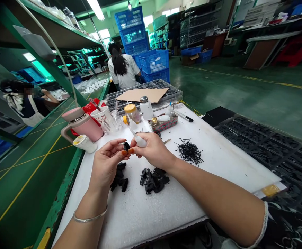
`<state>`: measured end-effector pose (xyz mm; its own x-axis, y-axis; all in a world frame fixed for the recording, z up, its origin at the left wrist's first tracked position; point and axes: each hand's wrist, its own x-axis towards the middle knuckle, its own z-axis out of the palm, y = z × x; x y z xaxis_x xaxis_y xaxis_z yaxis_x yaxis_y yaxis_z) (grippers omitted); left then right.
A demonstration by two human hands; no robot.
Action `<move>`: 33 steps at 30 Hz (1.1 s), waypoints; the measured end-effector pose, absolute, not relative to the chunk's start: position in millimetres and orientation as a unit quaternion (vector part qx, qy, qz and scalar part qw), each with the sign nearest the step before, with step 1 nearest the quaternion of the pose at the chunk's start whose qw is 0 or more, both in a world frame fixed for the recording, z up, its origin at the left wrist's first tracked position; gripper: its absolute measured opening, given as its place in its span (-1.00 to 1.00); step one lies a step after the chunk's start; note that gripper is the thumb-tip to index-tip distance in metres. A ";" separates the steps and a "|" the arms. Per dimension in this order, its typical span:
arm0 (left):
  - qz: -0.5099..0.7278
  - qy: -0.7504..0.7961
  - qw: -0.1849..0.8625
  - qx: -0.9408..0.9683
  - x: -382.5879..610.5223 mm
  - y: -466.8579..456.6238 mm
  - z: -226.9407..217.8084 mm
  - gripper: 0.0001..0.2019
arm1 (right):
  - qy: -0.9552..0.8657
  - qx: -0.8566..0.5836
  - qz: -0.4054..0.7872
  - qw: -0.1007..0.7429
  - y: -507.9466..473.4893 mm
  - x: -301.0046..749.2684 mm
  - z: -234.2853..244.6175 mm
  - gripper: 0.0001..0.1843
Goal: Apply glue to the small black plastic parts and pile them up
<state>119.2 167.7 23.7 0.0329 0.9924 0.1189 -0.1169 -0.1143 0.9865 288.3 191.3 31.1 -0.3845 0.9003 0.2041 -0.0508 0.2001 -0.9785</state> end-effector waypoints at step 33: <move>0.505 0.491 0.481 0.522 115.4 171.8 22.5 -0.81 | -0.701 -0.419 0.364 0.448 198.1 318.8 47.5 -0.58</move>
